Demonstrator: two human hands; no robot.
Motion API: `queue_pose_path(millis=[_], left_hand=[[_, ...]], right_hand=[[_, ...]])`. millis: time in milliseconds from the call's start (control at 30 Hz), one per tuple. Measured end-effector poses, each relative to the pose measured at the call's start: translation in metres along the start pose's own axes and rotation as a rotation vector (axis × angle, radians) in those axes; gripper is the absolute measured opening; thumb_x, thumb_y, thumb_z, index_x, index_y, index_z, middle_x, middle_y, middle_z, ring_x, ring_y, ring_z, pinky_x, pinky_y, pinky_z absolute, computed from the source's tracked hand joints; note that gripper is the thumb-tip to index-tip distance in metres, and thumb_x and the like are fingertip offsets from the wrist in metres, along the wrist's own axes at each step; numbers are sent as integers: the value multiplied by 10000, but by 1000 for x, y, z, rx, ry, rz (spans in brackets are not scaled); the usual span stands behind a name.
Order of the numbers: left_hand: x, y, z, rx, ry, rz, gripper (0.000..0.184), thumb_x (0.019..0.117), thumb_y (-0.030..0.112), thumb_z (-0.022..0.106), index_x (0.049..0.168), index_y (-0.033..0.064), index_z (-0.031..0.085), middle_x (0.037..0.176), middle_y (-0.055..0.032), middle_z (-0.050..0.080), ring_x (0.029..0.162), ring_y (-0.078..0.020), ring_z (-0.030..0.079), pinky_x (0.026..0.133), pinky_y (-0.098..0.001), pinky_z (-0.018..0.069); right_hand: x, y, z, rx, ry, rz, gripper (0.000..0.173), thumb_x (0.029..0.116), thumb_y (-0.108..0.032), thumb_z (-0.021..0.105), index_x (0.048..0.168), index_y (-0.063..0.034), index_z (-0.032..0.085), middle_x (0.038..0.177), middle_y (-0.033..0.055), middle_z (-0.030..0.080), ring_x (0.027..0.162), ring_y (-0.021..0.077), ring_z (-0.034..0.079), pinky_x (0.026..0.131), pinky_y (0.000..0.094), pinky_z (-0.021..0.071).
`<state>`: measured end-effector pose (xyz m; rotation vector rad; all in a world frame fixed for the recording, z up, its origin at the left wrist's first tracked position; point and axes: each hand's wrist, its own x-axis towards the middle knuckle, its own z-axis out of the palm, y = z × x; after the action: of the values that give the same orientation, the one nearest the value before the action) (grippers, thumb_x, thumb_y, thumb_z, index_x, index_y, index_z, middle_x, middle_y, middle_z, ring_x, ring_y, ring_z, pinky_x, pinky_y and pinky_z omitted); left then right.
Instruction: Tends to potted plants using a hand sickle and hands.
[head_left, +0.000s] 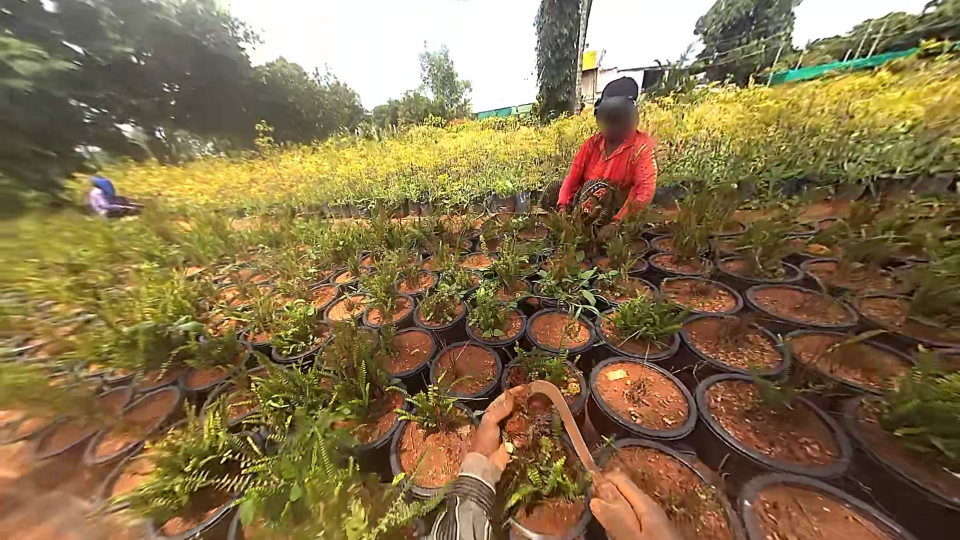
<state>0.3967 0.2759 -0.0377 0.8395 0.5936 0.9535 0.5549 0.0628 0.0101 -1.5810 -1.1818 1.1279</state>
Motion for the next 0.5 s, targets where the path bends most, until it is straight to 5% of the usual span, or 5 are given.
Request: queue_pose_path(millis=[67,133,267,500], left_hand=[[-4,4,15,-42,110,-27,236,1065,111,442,1214,15,598,879,-90,713,670,-124,669,555,-269,560],[-9,15,26,-74,172,-51,187,1052,110,475,1119,10,619,748,-88,672,549,-126,613,459,-263,504],[-23,42,38,-52,200,-37,177,1012,82,485,1077,4,630,734,-82,649,546,-126,593,462,-263,495],[-55,66,45,-151,284,-20,143,1002,102,478,976,37,603,673,-70,599,494,-124,552,429,-258,473]], right_hand=[[-5,-4,-5,-87,-15,-14,405,1002,-301,573,1301,-28,550,865,145,615,603,252,601,562,471,539],[-9,-10,-10,-146,-16,-39,418,995,-296,593,1317,-30,569,926,174,647,670,281,634,641,506,552],[-19,-16,-10,-125,14,-119,440,962,-271,641,1328,-29,605,1037,191,688,810,299,681,758,528,567],[-29,-24,0,19,-19,-192,452,957,-217,643,1351,-7,571,957,126,674,683,189,648,626,408,574]])
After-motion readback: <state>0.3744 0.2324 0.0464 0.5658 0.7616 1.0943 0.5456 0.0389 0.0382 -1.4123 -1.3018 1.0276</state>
